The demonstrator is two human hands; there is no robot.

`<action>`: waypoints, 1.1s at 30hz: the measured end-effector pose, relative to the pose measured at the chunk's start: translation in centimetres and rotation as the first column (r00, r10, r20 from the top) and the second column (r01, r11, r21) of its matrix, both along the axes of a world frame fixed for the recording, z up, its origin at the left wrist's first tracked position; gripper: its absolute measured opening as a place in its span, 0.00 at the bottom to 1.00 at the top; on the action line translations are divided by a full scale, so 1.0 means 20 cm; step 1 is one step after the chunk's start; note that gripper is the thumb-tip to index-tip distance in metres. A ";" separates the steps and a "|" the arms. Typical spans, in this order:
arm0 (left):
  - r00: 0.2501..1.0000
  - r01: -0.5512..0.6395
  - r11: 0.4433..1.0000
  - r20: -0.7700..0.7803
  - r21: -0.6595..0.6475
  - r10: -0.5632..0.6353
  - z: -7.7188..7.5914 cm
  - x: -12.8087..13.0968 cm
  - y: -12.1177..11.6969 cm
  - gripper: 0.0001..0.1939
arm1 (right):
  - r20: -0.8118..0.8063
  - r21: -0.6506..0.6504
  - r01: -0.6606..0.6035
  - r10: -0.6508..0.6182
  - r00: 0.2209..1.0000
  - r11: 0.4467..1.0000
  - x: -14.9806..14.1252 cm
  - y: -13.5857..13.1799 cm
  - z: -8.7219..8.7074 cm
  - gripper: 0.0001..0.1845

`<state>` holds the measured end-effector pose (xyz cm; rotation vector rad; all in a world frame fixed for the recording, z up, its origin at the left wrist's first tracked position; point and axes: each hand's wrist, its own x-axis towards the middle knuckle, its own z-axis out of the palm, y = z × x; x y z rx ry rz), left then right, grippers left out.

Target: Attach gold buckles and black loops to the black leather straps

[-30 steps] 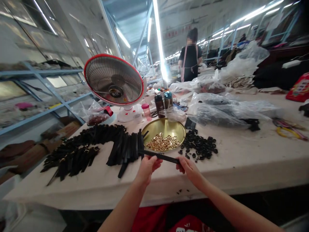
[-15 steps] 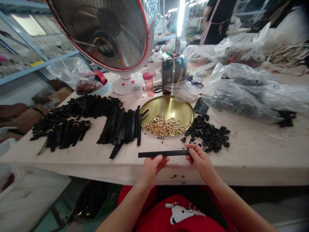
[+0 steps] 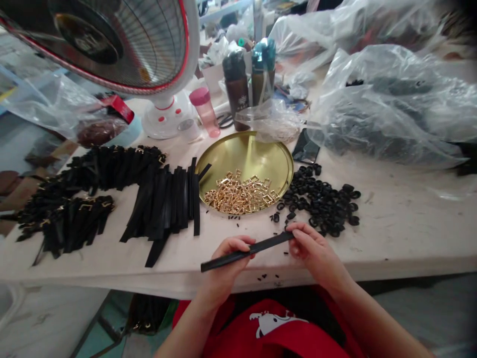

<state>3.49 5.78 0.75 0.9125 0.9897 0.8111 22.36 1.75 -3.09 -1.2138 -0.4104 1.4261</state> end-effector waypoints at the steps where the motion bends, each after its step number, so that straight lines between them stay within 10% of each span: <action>1: 0.998 0.058 0.998 0.004 -0.006 -0.058 0.00 0.00 0.01 0.05 | -0.037 -0.012 0.005 -0.006 0.999 1.000 0.01 0.00 0.00 0.11; 9: 0.963 0.238 0.867 -0.011 -0.437 -0.270 0.02 0.11 0.11 0.10 | -0.068 -0.063 0.006 -0.010 0.998 0.998 0.01 0.02 0.02 0.12; 15: 0.827 0.503 0.707 0.040 -0.497 -0.560 0.06 0.22 0.15 0.13 | -0.085 -0.111 -0.019 0.010 0.996 0.994 0.02 0.02 0.04 0.14; 25: 0.861 0.409 0.855 -0.176 -0.320 -0.478 0.08 0.16 0.09 0.10 | 0.245 0.006 0.023 -0.024 0.969 1.000 -0.02 0.01 0.03 0.16; 33: 0.947 0.284 0.924 -0.073 -0.257 -0.312 0.06 -0.07 0.01 0.12 | 0.951 0.090 -0.186 -0.029 0.309 0.978 0.10 0.15 0.09 0.12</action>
